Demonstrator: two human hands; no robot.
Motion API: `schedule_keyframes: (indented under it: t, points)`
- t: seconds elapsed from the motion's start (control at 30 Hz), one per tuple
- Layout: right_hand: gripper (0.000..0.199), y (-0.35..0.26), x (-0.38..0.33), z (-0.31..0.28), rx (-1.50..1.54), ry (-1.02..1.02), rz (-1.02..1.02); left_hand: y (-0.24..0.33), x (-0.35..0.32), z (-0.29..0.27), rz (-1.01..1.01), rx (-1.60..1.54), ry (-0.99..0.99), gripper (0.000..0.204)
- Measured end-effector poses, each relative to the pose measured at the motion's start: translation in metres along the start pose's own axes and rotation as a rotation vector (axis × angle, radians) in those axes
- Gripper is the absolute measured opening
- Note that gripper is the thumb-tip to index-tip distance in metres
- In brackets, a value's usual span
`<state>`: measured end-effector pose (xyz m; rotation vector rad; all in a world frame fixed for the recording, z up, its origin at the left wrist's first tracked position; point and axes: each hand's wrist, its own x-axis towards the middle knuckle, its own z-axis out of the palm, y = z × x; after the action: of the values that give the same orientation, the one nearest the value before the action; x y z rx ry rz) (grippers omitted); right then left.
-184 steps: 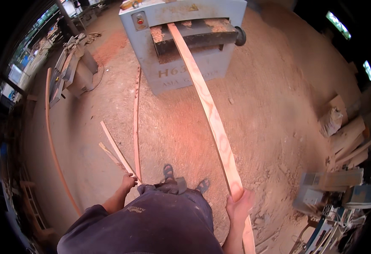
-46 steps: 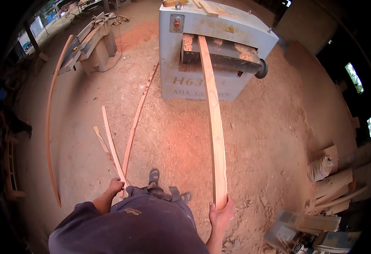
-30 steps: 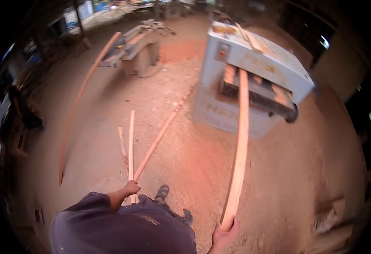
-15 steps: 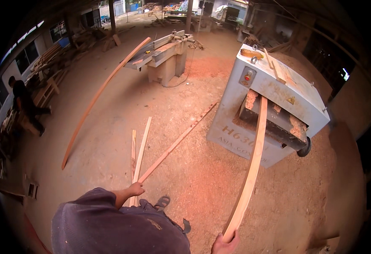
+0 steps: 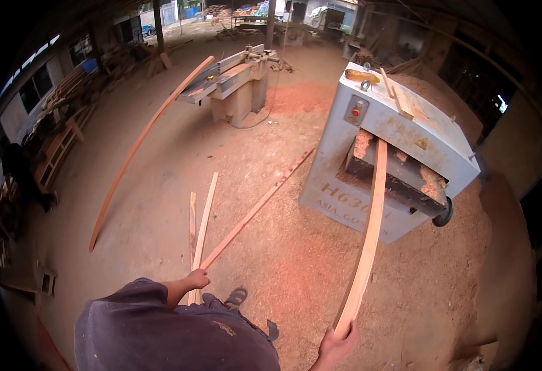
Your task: The person measures a wood plank with a tape measure and then feeds several wood planks through a thickness planer machine one at a time.
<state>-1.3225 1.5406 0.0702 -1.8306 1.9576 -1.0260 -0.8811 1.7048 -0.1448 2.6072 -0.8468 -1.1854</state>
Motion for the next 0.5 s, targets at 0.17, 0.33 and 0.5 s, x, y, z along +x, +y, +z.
schedule_keyframes:
  t: [0.17,0.33,0.5]
  points:
    - [0.065,0.004,0.023,0.014,-0.097,-0.018,0.035,-0.024,0.038,0.017,-0.011,-0.072,-0.029,0.053]
    - [0.062,0.010,0.050,0.023,0.004,-0.003,-0.110,-0.043,0.050,0.038,-0.019,-0.298,-0.001,0.048]
    - [0.061,0.010,0.063,0.026,0.041,0.013,-0.063,-0.018,0.037,0.025,-0.030,-0.362,-0.020,0.050]
